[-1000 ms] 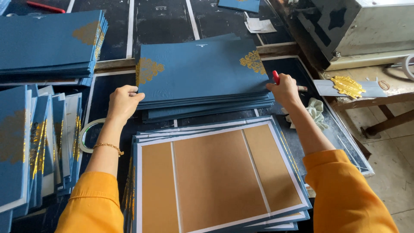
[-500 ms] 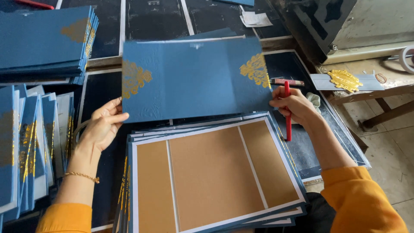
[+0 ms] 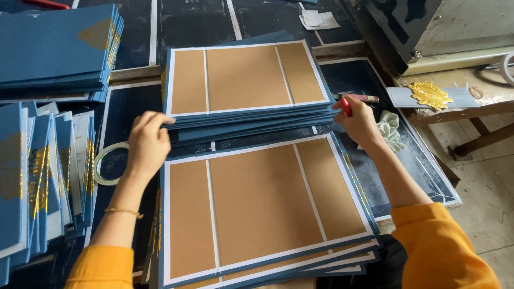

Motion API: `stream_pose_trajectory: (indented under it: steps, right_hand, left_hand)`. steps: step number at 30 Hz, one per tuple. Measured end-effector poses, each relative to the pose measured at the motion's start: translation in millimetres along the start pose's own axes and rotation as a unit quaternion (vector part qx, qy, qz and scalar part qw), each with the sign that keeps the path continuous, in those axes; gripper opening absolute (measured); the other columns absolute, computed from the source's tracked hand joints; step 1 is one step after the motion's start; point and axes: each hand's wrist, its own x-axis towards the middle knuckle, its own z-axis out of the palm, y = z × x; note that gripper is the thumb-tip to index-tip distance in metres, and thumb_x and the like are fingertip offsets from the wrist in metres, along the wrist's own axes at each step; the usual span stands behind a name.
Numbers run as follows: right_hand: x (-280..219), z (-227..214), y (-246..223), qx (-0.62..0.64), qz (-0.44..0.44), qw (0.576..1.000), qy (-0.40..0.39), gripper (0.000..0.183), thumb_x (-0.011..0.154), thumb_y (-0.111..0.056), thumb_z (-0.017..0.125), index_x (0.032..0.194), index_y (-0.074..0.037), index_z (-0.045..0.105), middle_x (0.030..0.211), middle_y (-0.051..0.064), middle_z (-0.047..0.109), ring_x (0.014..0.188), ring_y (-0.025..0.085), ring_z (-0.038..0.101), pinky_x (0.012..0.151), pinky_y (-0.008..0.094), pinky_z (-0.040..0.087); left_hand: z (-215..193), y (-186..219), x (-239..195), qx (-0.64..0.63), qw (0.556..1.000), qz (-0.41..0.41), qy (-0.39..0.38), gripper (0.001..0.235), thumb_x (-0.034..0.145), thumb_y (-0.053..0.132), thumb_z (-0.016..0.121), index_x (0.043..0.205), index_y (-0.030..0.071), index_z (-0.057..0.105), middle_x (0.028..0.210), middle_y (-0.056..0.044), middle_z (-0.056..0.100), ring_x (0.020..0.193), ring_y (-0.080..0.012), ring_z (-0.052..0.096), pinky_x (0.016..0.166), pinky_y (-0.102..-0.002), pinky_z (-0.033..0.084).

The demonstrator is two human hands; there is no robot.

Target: Assembling and cleaning invitation cards at a workbench

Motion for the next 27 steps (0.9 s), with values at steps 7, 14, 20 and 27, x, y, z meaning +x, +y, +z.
stream_pose_trajectory:
  steps: [7,14,20,27]
  right_hand:
    - [18.1,24.8,-18.6,-0.119,-0.04,0.992,0.017,0.057,0.076,0.009,0.078,0.128,-0.011,0.064,0.11,0.023,0.059,0.093,0.044,0.063,0.074,0.051,0.054]
    - [10.3,14.3,1.6,-0.087,-0.041,0.994,0.044,0.046,0.079,0.006,0.075,0.122,-0.008,0.066,0.105,0.025,0.06,0.089,0.044,0.064,0.072,0.051,0.053]
    - [-2.7,-26.7,16.0,-0.053,0.015,0.996,0.077,0.028,0.089,0.0,0.071,0.115,-0.009,0.067,0.091,0.016,0.06,0.079,0.031,0.058,0.07,0.042,0.05]
    - [-24.4,-47.9,-7.6,-0.005,0.07,0.997,0.031,0.012,0.094,-0.003,0.068,0.104,-0.008,0.069,0.108,0.01,0.069,0.095,0.025,0.064,0.076,0.037,0.052]
  left_hand:
    - [29.9,47.9,38.9,0.149,0.977,0.119,-0.089,0.061,0.078,0.016,0.078,0.136,0.022,0.059,0.107,-0.005,0.06,0.106,-0.0278,0.058,0.088,-0.043,0.051]
    - [36.8,45.4,44.2,0.225,0.951,0.176,-0.116,0.037,0.086,0.022,0.071,0.118,0.012,0.055,0.096,-0.004,0.051,0.097,-0.0252,0.057,0.078,-0.038,0.054]
    - [-73.3,111.0,105.5,0.172,0.955,0.228,0.073,0.009,0.091,0.005,0.077,0.097,0.006,0.071,0.091,-0.008,0.052,0.088,-0.0283,0.053,0.072,-0.039,0.048]
    - [-118.5,121.9,131.3,0.177,0.959,0.215,0.056,0.004,0.1,0.003,0.077,0.1,0.001,0.074,0.098,-0.01,0.059,0.088,-0.0252,0.059,0.065,-0.035,0.057]
